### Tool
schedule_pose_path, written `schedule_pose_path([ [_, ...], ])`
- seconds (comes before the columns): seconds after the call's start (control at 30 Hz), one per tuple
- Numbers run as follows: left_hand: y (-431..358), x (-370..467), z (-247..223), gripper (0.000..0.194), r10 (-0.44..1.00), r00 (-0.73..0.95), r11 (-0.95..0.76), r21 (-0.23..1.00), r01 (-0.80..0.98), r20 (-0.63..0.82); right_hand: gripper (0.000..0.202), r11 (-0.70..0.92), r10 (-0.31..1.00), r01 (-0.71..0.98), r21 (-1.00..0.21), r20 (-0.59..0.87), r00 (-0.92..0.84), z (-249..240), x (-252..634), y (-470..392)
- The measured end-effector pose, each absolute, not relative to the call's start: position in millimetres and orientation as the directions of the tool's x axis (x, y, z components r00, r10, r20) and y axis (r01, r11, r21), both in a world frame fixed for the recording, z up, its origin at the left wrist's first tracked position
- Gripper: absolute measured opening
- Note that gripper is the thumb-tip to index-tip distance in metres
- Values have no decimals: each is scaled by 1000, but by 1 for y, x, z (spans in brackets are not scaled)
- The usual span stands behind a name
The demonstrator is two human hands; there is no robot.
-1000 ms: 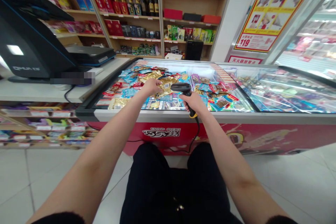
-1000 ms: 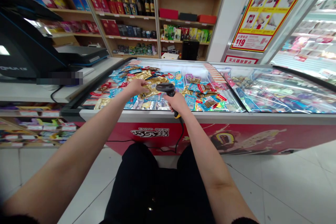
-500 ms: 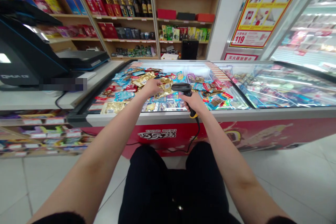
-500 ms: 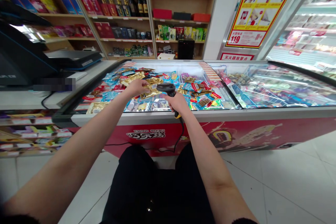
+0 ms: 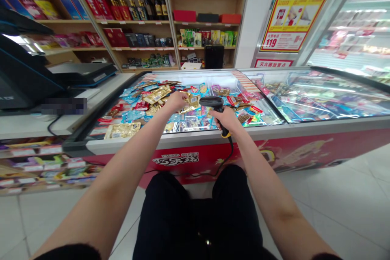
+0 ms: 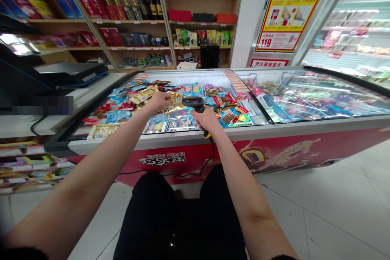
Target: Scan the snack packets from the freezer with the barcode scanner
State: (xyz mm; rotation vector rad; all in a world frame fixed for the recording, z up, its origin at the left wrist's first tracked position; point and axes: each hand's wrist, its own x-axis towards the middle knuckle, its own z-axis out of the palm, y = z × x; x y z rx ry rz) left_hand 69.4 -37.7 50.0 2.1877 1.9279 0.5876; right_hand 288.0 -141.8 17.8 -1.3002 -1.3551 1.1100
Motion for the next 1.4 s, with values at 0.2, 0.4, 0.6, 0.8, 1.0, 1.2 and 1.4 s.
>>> schedule_pose_path([
  [0.2, -36, 77, 48, 33, 981, 102, -159, 389, 907, 163, 23, 22, 1000, 174, -985, 21, -7, 15, 295, -139],
  [0.4, -25, 85, 44, 36, 979, 65, -153, 486, 860, 193, 24, 51, 999, 129, -990, 52, 11, 7, 306, -132],
  [0.6, -6, 117, 33, 30, 991, -10, -101, 790, 605, 135, 24, 29, 996, 81, -996, 36, 87, 5, 333, -127],
  [0.8, 3, 186, 35, 40, 996, 85, -26, 986, 163, 12, 28, 38, 979, 56, -998, 49, 197, 8, 371, -124],
  [1.0, 5, 243, 28, 30, 991, 86, -117, 968, 223, 100, 24, 31, 965, -18, -999, 25, 262, 12, 398, -130],
  [1.2, -6, 248, 13, 44, 963, 212, -253, 820, 513, 164, 22, 9, 962, -24, -1000, 2, 272, 9, 403, -135],
  [1.4, -13, 234, 13, 46, 938, 218, -345, 699, 626, 268, 21, 8, 972, 13, -1000, 11, 236, 9, 390, -134],
])
